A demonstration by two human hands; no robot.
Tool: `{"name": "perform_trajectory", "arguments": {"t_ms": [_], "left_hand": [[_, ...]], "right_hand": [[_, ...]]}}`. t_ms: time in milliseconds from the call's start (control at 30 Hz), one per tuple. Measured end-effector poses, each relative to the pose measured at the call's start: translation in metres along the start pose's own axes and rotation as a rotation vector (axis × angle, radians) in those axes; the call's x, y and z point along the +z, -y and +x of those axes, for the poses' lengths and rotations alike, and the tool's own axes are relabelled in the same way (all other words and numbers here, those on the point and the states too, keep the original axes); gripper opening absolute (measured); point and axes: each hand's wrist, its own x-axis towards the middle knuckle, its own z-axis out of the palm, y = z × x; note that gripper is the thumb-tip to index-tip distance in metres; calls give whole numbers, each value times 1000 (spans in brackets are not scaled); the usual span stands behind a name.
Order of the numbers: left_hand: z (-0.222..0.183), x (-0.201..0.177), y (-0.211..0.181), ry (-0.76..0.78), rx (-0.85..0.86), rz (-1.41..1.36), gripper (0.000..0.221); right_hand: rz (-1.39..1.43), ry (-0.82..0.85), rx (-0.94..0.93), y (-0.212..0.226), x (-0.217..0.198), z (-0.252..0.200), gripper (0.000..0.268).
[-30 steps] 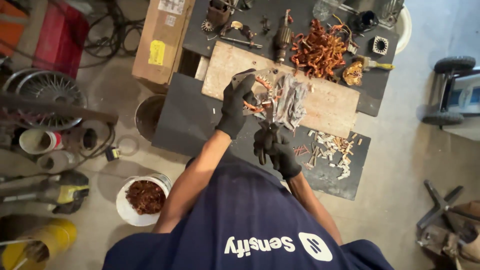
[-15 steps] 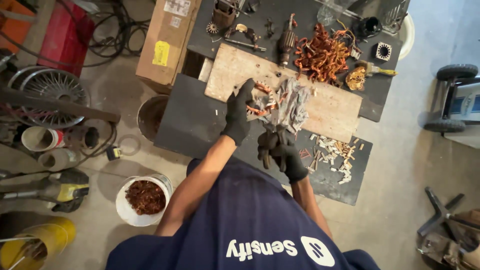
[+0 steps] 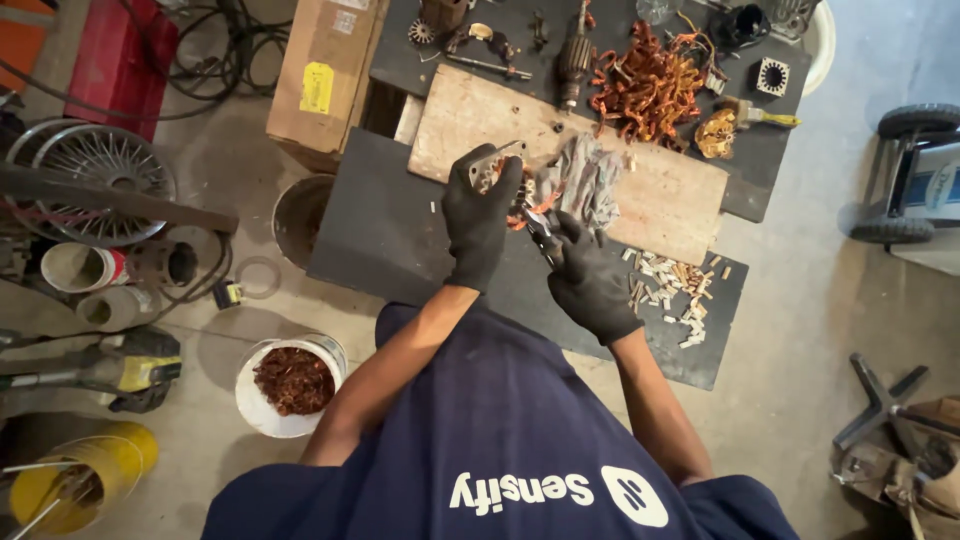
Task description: Disassembling an electric motor stator by removing copper windings and insulation using a screwdriver and pliers
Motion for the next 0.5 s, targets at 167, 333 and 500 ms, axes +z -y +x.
{"name": "perform_trajectory", "arguments": {"t_ms": [167,333,500], "left_hand": [[-9,-3,1,6,-38,-76,47],[-4,-18,2,131,-17,-149,42],[-15,-29,-11,291,-104,-307,21]], "right_hand": [[185,-112,-4,-32,58,-20,24],[1296,5,309,3,46,-23,27],[1637,8,505,25,39,-22,23]]}}
